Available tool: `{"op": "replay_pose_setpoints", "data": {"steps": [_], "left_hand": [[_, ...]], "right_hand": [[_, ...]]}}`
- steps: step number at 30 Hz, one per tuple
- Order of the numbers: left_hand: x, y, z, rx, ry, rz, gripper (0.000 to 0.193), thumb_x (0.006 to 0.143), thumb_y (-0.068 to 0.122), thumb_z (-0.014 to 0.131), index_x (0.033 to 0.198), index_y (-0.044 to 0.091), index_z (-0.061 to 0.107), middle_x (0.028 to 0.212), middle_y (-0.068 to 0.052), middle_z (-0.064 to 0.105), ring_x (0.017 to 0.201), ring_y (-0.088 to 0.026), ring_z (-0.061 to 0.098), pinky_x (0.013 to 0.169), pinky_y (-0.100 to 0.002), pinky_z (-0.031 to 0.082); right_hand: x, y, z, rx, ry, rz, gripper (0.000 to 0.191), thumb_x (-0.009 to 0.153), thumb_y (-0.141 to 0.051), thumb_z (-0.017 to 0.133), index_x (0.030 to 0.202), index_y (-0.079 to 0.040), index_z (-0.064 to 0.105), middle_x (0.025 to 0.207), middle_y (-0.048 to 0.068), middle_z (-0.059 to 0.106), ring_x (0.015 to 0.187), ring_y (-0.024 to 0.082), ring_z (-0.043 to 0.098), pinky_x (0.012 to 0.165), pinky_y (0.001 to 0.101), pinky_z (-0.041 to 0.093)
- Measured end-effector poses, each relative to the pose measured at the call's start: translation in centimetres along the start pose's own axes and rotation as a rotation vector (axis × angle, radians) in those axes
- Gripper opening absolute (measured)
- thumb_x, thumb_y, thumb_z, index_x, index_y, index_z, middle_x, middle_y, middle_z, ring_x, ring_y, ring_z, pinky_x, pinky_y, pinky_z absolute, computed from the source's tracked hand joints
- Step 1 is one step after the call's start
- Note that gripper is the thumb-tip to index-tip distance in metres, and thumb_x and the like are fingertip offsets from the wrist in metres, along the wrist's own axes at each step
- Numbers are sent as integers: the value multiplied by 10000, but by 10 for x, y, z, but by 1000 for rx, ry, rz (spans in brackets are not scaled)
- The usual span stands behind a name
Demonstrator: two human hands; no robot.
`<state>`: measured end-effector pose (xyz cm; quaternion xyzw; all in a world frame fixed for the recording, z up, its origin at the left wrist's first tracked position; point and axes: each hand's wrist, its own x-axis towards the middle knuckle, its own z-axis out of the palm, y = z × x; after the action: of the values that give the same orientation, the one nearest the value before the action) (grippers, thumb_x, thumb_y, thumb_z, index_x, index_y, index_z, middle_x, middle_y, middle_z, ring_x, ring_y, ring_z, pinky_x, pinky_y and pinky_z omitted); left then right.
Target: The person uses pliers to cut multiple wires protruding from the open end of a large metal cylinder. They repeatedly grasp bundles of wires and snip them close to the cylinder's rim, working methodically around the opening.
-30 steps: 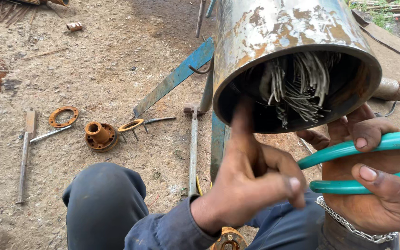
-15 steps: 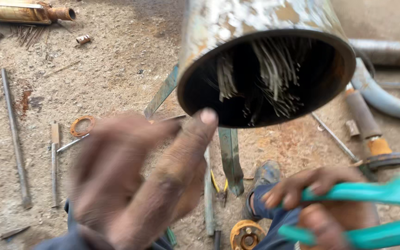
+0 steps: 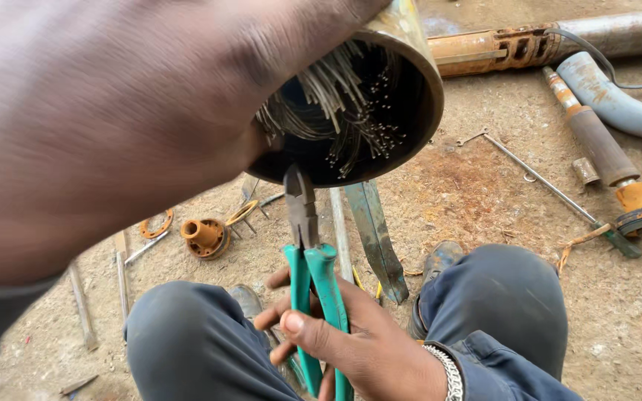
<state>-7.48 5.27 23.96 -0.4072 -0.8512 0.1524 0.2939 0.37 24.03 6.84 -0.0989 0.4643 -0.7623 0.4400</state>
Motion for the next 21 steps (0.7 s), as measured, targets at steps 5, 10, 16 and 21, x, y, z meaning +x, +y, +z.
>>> {"op": "replay_pose_setpoints", "data": {"steps": [5,10,16,21], "left_hand": [[-2,-2,4,-8,-18,7,751,847,56,813,1526,99,497,1048,-159,734,766,-291,720,584,-373,586],[-4,0,10,-83,-25,-82,810,774,66,839,1511,137,511,979,-158,729,635,-287,666,479,-386,525],[-9,-4,15,42,77,-6,747,803,111,835,1490,91,541,983,-135,732,718,-243,689,517,-331,526],[-1,-11,6,-50,40,29,676,817,-43,770,1454,91,586,1041,-157,756,688,-261,720,496,-327,562]], "right_hand": [[1,-9,-2,52,-108,-88,853,918,-358,699,1617,-67,306,1400,171,548,1230,256,585,891,433,573],[3,-22,0,78,-118,-52,901,887,-383,708,1618,-75,280,1397,197,552,1261,296,582,892,455,580],[10,-28,3,92,-146,-102,854,906,-340,679,1601,-61,269,1385,212,543,1246,302,593,874,479,605],[10,-31,5,147,-151,-72,828,909,-315,652,1606,-70,279,1369,230,557,1235,317,605,865,485,612]]}}
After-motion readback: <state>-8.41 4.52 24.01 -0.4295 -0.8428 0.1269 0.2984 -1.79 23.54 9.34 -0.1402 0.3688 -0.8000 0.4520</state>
